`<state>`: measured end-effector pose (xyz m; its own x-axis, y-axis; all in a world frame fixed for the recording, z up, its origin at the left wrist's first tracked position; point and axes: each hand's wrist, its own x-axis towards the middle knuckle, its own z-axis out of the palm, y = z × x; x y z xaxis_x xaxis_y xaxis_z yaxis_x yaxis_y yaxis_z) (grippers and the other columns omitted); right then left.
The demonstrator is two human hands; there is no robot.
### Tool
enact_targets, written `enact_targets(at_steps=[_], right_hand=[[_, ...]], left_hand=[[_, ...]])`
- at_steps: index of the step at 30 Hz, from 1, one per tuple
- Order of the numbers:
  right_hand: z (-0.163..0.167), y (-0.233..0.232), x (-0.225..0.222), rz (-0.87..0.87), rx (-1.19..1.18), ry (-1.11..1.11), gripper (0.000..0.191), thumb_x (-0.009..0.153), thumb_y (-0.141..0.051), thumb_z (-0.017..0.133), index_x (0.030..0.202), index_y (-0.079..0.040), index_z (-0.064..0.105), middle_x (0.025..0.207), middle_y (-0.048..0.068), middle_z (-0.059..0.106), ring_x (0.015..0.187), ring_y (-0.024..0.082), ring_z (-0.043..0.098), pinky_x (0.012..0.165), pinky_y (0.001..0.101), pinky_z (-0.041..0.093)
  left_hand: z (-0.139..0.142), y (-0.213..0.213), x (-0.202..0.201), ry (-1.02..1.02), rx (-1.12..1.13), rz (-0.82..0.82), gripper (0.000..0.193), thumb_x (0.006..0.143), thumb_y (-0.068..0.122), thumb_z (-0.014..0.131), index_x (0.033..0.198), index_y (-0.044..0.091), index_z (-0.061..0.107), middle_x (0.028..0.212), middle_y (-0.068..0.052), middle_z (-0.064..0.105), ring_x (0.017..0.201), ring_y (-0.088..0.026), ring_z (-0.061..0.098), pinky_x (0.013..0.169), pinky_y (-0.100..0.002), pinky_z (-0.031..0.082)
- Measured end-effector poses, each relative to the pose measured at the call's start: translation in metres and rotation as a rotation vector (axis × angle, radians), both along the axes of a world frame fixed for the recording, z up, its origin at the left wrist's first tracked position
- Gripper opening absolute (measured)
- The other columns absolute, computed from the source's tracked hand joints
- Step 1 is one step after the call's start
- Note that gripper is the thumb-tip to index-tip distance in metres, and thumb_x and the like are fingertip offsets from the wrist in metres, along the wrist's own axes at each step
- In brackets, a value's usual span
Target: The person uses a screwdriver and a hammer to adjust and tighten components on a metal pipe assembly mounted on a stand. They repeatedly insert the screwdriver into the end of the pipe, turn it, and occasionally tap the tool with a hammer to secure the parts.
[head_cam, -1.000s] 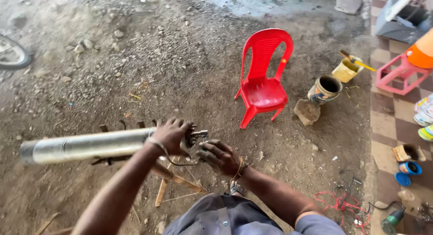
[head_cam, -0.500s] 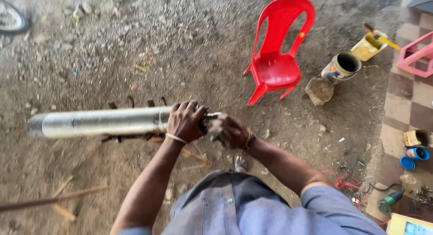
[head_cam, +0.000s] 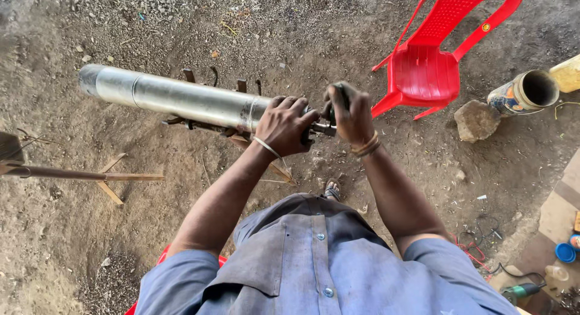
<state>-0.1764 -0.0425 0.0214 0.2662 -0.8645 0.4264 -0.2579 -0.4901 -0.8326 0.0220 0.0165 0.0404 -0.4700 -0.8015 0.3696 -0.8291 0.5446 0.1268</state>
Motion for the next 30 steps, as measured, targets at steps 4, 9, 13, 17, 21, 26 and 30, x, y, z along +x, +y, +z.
enact_targets(at_steps=[4,9,13,17,21,26,30], right_hand=[[-0.007,-0.030,0.001,0.056,0.339,-0.125,0.044,0.110,-0.038,0.053,0.084,-0.006,0.069,0.063,0.005,0.066,0.052,0.014,0.066,0.046,0.0259,0.050],[-0.017,-0.053,0.003,0.151,0.711,-0.318,0.038,0.109,-0.035,0.053,0.090,-0.006,0.070,0.066,0.006,0.068,0.054,0.014,0.066,0.047,0.0277,0.053],[-0.019,-0.048,0.012,0.182,0.618,-0.536,0.015,0.106,-0.021,0.053,0.108,-0.012,0.065,0.074,0.005,0.070,0.058,0.015,0.069,0.045,0.0291,0.054],[-0.017,-0.042,0.020,0.062,0.483,-0.398,0.017,0.111,-0.018,0.050,0.112,-0.012,0.065,0.075,0.005,0.070,0.059,0.010,0.065,0.047,0.0244,0.049],[-0.014,-0.038,0.025,0.011,0.416,-0.341,0.019,0.112,-0.020,0.049,0.106,-0.009,0.062,0.072,0.001,0.061,0.056,0.008,0.060,0.047,0.0250,0.046],[-0.009,-0.039,0.029,-0.078,0.301,-0.155,0.023,0.113,-0.023,0.047,0.101,-0.008,0.059,0.072,-0.003,0.057,0.055,0.006,0.057,0.047,0.0255,0.047],[-0.004,-0.040,0.033,-0.066,0.294,-0.134,0.028,0.113,-0.025,0.046,0.097,-0.006,0.058,0.070,-0.001,0.055,0.053,0.008,0.055,0.046,0.0273,0.045]], left_hand=[[-0.003,0.002,0.003,-0.012,0.025,-0.007,0.064,0.062,0.037,0.084,0.122,0.020,0.070,0.121,-0.021,0.068,0.109,-0.036,0.067,0.098,-0.055,0.050],[-0.005,0.002,0.005,-0.010,0.020,-0.003,0.058,0.066,0.036,0.083,0.121,0.024,0.070,0.125,-0.019,0.067,0.113,-0.033,0.067,0.104,-0.053,0.049],[-0.004,0.002,0.006,-0.008,-0.019,0.006,0.064,0.062,0.038,0.083,0.122,0.022,0.068,0.123,-0.018,0.068,0.113,-0.033,0.067,0.104,-0.054,0.047],[-0.002,0.001,0.006,0.007,0.011,0.020,0.071,0.065,0.036,0.083,0.129,0.014,0.062,0.121,-0.016,0.068,0.111,-0.032,0.067,0.105,-0.052,0.047],[-0.002,0.000,0.006,0.022,0.027,0.033,0.079,0.066,0.036,0.083,0.135,0.009,0.057,0.123,-0.016,0.068,0.112,-0.032,0.066,0.105,-0.051,0.047],[-0.005,-0.001,0.007,0.023,0.003,0.034,0.083,0.062,0.039,0.084,0.133,0.007,0.057,0.126,-0.017,0.067,0.117,-0.033,0.066,0.108,-0.051,0.045],[-0.009,-0.002,0.007,-0.014,0.017,0.053,0.090,0.057,0.042,0.086,0.133,0.004,0.056,0.127,-0.021,0.066,0.117,-0.035,0.064,0.108,-0.050,0.044]])
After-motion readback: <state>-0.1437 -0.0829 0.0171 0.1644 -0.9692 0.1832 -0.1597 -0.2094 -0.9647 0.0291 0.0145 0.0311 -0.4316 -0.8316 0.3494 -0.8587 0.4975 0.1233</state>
